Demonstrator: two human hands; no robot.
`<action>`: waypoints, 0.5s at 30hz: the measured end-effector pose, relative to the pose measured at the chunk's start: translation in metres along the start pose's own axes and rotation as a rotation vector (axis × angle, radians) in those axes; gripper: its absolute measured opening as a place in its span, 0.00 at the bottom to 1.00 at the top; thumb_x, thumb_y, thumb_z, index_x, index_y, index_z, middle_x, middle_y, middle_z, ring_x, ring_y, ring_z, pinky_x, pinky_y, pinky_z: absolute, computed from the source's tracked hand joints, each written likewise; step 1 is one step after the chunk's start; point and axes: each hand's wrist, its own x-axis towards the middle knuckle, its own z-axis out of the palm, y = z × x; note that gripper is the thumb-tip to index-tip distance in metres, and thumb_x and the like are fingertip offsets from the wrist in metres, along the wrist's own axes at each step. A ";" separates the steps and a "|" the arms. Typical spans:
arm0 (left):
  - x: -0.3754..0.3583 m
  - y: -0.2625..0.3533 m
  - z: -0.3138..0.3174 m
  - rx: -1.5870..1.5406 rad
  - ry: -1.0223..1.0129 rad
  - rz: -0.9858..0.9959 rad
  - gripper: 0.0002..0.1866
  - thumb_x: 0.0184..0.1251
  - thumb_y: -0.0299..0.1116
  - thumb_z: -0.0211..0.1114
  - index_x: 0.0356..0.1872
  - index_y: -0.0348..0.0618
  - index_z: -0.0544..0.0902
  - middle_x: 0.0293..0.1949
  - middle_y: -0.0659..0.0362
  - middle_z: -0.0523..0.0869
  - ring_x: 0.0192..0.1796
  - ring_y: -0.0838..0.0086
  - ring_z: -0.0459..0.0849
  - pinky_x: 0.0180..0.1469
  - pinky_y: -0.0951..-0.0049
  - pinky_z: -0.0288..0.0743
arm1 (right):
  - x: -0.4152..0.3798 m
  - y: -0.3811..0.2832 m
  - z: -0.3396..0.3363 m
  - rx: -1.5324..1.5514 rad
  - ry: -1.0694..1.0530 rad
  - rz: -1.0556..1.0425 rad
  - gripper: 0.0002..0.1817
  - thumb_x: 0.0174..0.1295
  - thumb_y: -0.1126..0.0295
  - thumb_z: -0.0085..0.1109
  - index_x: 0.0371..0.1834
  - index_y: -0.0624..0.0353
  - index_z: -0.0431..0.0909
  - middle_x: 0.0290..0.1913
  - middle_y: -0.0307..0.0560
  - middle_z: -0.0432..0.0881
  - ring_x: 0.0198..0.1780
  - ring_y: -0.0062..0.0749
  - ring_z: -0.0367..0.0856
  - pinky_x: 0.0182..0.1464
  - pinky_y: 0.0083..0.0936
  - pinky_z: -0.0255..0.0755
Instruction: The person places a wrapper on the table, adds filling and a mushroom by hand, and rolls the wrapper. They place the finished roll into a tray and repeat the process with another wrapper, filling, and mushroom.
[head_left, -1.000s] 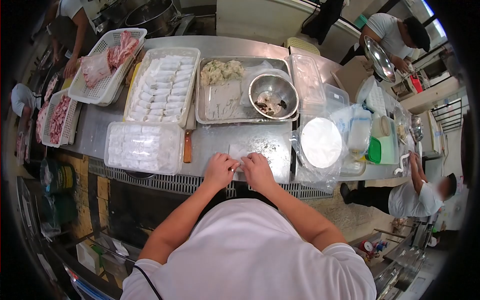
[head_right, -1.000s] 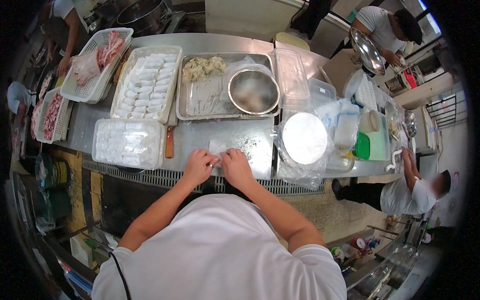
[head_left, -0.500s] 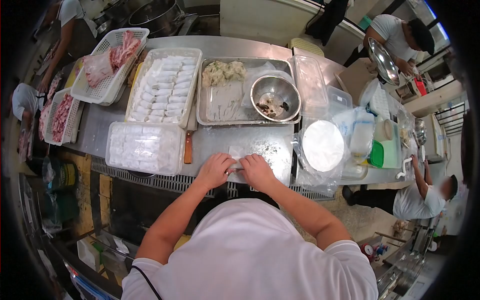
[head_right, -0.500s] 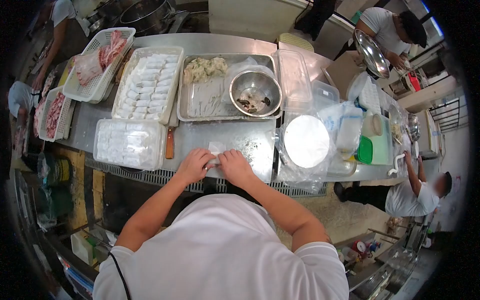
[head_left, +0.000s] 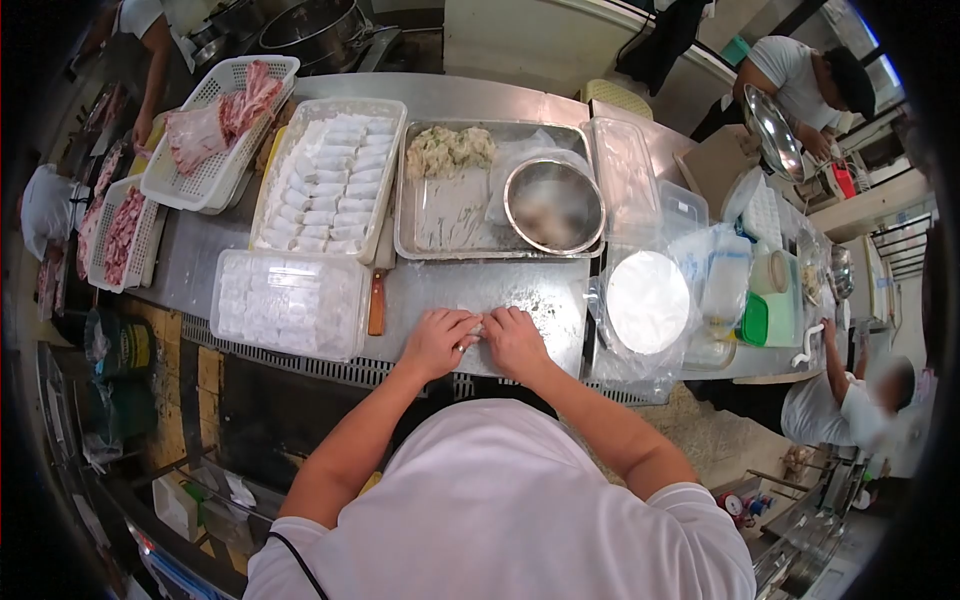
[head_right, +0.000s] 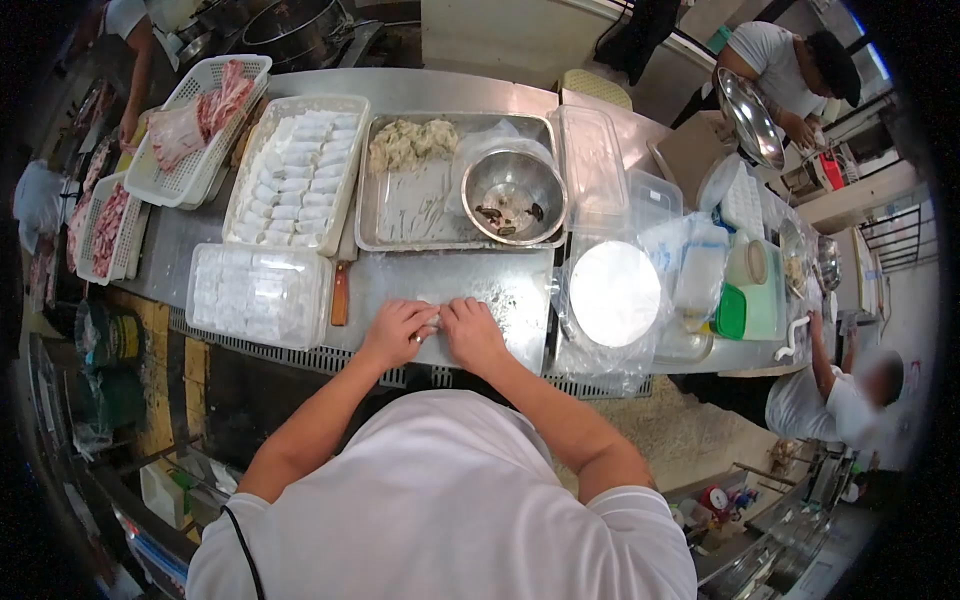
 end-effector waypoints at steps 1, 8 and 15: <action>0.000 0.000 -0.001 0.009 -0.012 0.001 0.22 0.66 0.30 0.77 0.61 0.47 0.90 0.54 0.58 0.91 0.55 0.56 0.87 0.58 0.54 0.78 | 0.000 0.000 0.000 -0.004 0.003 -0.004 0.15 0.72 0.66 0.67 0.58 0.59 0.86 0.49 0.49 0.84 0.53 0.47 0.81 0.57 0.43 0.76; -0.001 -0.005 -0.001 0.088 -0.049 0.009 0.25 0.64 0.32 0.78 0.64 0.49 0.90 0.55 0.61 0.91 0.55 0.61 0.87 0.59 0.57 0.78 | 0.047 -0.003 -0.042 0.196 -0.161 0.374 0.31 0.69 0.63 0.72 0.74 0.64 0.80 0.51 0.60 0.89 0.53 0.58 0.90 0.58 0.50 0.84; -0.005 -0.006 0.001 0.114 -0.071 0.016 0.24 0.69 0.36 0.76 0.66 0.52 0.89 0.56 0.63 0.91 0.57 0.64 0.86 0.61 0.58 0.77 | 0.139 0.042 -0.048 0.066 -0.490 0.431 0.33 0.63 0.58 0.73 0.67 0.69 0.81 0.51 0.74 0.92 0.56 0.67 0.93 0.61 0.54 0.86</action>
